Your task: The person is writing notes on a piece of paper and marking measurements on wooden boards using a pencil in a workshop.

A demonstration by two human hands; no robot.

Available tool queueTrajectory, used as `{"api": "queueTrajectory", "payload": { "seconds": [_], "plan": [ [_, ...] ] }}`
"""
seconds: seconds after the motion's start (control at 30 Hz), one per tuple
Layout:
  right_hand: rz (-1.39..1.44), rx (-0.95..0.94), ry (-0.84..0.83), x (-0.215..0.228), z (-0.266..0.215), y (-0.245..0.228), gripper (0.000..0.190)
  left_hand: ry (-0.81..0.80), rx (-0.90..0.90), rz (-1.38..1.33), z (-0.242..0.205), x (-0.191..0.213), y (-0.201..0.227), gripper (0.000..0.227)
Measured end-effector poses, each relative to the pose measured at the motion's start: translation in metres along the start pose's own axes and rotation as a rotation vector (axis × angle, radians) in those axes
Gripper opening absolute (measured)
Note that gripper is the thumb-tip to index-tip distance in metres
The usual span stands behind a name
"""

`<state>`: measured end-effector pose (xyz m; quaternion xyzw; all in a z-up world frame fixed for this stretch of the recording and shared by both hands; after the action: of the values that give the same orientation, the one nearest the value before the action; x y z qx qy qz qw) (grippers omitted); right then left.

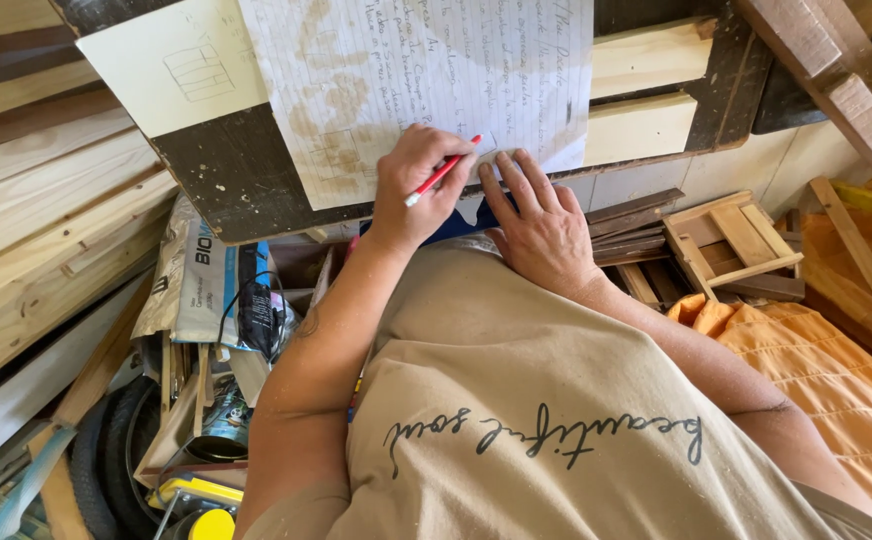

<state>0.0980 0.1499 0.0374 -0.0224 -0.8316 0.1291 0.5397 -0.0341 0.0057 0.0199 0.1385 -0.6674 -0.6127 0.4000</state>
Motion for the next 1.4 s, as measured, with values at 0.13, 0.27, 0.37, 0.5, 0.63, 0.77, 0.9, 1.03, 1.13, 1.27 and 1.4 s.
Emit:
{"api": "queueTrajectory", "payload": {
  "seconds": [0.13,0.27,0.37,0.5,0.63,0.77,0.9,1.03,1.13,1.27,1.4],
  "plan": [
    [0.028,-0.016,-0.019,-0.001,0.001,0.0,0.095,0.038,0.07,-0.027,-0.013,0.015,0.0,0.005],
    [-0.002,-0.026,-0.024,-0.003,0.005,-0.002,0.101,0.039,0.077,-0.026,-0.022,0.014,-0.005,0.005],
    [-0.03,-0.021,0.014,0.001,0.008,-0.003,0.102,0.042,0.083,-0.042,-0.021,0.013,-0.004,0.004],
    [-0.051,-0.022,0.033,0.005,0.012,-0.005,0.104,0.039,0.043,0.002,-0.02,0.013,-0.002,0.004],
    [-0.057,-0.029,0.041,0.007,0.015,-0.008,0.1,0.054,0.028,0.007,-0.02,0.013,-0.003,0.004],
    [-0.06,-0.028,0.022,0.008,0.016,-0.008,0.097,0.062,0.033,-0.003,-0.02,0.012,-0.004,0.004],
    [-0.069,-0.028,0.01,0.008,0.014,-0.011,0.101,0.055,0.023,-0.008,-0.018,0.016,-0.001,0.003],
    [-0.079,-0.019,-0.007,0.007,0.012,-0.009,0.104,0.007,-0.006,0.0,-0.017,0.013,0.0,0.001],
    [-0.06,-0.014,-0.025,0.006,0.01,-0.008,0.103,-0.015,0.003,0.019,-0.015,0.013,0.003,0.001],
    [-0.043,-0.025,-0.044,0.004,0.009,-0.006,0.105,-0.053,-0.035,0.055,-0.013,0.01,0.003,0.003],
    [-0.027,-0.02,-0.047,0.004,0.008,-0.006,0.106,-0.062,-0.032,0.037,-0.011,0.006,0.004,0.004]
  ]
}}
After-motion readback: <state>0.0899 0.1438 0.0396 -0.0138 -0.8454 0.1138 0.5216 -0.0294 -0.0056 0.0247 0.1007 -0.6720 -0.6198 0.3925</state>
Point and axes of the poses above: each hand's wrist, its own z-axis towards the middle knuckle, its own x-axis out of the back of the hand, y = z × x, the point moved 3 cm from there along z, towards the middle knuckle, and after that the axes turned 13 degrees about -y, right-handed, at the moved point
